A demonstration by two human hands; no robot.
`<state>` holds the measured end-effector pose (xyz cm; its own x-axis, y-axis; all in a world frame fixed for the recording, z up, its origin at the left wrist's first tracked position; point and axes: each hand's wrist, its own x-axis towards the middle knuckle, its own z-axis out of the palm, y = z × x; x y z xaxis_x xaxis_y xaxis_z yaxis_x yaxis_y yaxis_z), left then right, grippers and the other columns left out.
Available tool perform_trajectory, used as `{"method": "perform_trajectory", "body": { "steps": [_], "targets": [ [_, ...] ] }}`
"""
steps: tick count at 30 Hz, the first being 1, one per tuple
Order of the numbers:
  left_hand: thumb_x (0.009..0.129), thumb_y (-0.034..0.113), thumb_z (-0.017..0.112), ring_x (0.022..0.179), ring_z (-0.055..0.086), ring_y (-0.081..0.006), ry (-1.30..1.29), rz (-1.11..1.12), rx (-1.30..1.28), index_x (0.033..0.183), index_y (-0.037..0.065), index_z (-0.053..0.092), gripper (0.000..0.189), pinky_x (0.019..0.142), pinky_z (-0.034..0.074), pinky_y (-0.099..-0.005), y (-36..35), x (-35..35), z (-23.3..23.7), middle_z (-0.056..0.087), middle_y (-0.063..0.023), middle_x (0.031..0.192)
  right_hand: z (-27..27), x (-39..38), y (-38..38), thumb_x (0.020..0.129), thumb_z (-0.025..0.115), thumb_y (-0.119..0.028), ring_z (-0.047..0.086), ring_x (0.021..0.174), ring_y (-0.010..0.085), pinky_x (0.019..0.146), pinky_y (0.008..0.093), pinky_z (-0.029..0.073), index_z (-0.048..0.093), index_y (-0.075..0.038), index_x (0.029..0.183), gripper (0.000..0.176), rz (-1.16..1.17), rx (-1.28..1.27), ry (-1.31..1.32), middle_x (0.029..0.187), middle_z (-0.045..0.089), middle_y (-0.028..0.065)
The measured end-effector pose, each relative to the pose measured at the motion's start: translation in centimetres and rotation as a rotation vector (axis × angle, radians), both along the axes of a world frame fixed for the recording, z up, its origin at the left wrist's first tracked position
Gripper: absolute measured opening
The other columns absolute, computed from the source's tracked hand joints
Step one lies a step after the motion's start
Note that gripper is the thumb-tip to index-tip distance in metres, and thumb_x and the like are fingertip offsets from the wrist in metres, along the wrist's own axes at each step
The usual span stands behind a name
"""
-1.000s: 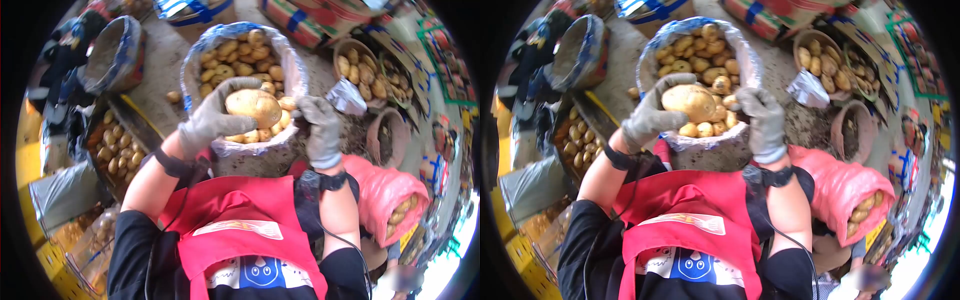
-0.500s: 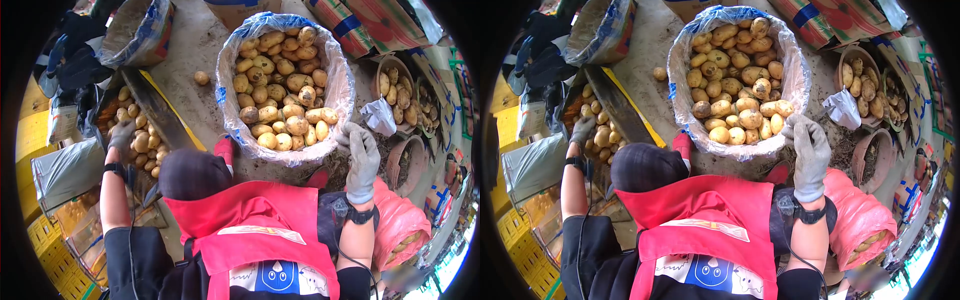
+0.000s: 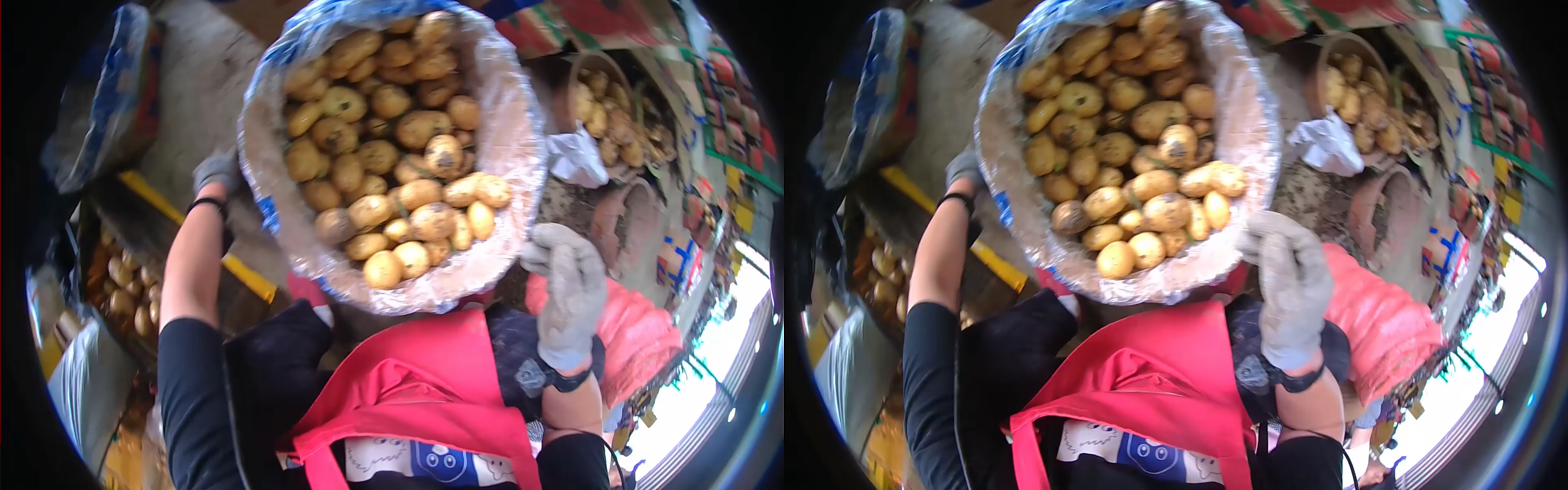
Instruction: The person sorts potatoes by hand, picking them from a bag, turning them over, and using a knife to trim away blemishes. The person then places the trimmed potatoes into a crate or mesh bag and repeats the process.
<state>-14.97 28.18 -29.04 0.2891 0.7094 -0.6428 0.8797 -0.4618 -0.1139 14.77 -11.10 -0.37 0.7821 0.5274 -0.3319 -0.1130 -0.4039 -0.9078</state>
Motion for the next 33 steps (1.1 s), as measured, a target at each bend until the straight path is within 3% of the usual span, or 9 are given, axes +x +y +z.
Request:
{"method": "perform_trajectory", "body": {
  "steps": [3,9,12,19,24,26,29,32,33],
  "targets": [
    [0.098,0.046,0.061,0.120,0.066,-0.0338,-0.394,0.417,-0.240,0.137,0.001,0.057,0.060,0.097,0.053,-0.0420,1.0,-4.3,-1.3,0.067,-0.0242,0.130,0.1,0.0,0.2,0.107,0.060,-0.012,0.069,0.095,0.0133,0.087,0.0276,0.057,0.066,0.002,0.122,0.021,0.051,0.097,0.057,0.112,0.072,0.0075],
    [0.106,0.035,0.057,0.094,0.064,-0.0137,-1.363,0.652,-0.594,0.136,0.010,0.062,0.039,0.080,0.056,-0.0304,0.2,-2.7,10.0,0.065,-0.0014,0.112,-1.4,-1.2,-0.4,0.105,0.064,-0.017,0.067,0.100,0.0108,0.090,0.0259,0.055,0.052,0.001,0.146,0.047,0.235,0.247,-0.155,0.112,0.070,0.0055],
    [0.105,0.038,0.056,0.084,0.067,-0.0163,-1.490,0.473,-0.674,0.135,0.011,0.062,0.040,0.073,0.058,-0.0319,-5.9,1.7,23.4,0.065,-0.0045,0.101,-2.0,-2.4,-1.5,0.104,0.065,-0.031,0.064,0.096,0.0128,0.086,0.0291,0.055,0.042,0.000,0.154,0.063,0.408,0.158,-0.088,0.107,0.066,0.0041],
    [0.111,0.033,0.046,0.094,0.071,-0.0199,-1.237,-0.026,-0.918,0.136,0.000,0.062,0.045,0.089,0.058,-0.0319,-24.2,9.1,37.8,0.074,-0.0101,0.111,2.3,-7.3,-5.2,0.100,0.067,-0.051,0.065,0.104,0.0149,0.087,0.0298,0.055,0.029,-0.006,0.161,0.085,0.538,0.388,0.396,0.124,0.063,0.0084],
    [0.110,0.034,0.047,0.099,0.070,-0.0165,-1.186,-0.081,-0.986,0.140,0.000,0.059,0.047,0.083,0.058,-0.0298,-32.4,9.8,37.6,0.073,-0.0079,0.111,1.7,-6.0,-8.6,0.106,0.048,-0.058,0.064,0.087,0.0137,0.078,0.0293,0.049,0.070,-0.007,0.114,0.056,0.513,0.386,-0.028,0.094,0.071,0.0020],
    [0.106,0.037,0.055,0.101,0.072,-0.0185,-1.203,-0.302,-0.824,0.146,-0.001,0.052,0.056,0.084,0.059,-0.0306,-33.7,9.4,36.5,0.071,-0.0111,0.121,-1.6,-5.4,-8.5,0.107,0.051,-0.050,0.061,0.084,0.0117,0.075,0.0283,0.049,0.067,-0.008,0.111,0.045,0.490,0.358,0.058,0.089,0.066,0.0002],
    [0.095,0.046,0.072,0.100,0.073,-0.0205,-1.085,-0.486,-0.335,0.150,0.000,0.046,0.076,0.083,0.058,-0.0323,-37.1,8.8,38.5,0.071,-0.0127,0.121,-0.5,-5.2,-10.0,0.104,0.053,-0.032,0.069,0.076,0.0274,0.063,0.0398,0.052,0.061,-0.009,0.106,0.024,0.491,0.192,-0.557,0.085,0.069,0.0103],
    [0.098,0.023,0.075,0.085,0.070,-0.0188,-1.213,-0.032,-0.755,0.164,0.021,0.024,0.083,0.065,0.059,-0.0321,-34.3,10.9,23.5,0.068,-0.0052,0.115,2.1,-5.8,-11.5,0.106,0.049,-0.028,0.073,0.077,0.0339,0.065,0.0434,0.057,0.063,-0.010,0.109,0.023,0.443,0.158,-0.990,0.087,0.073,0.0124],
    [0.097,0.021,0.076,0.081,0.069,-0.0166,-1.376,0.164,-1.028,0.159,0.021,0.035,0.074,0.062,0.057,-0.0323,-35.0,11.1,24.1,0.068,-0.0062,0.112,2.6,-5.9,-11.5,0.106,0.049,-0.028,0.073,0.077,0.0339,0.065,0.0434,0.057,0.063,-0.010,0.109,0.023,0.437,0.154,-1.000,0.087,0.073,0.0124]
  ]
}}
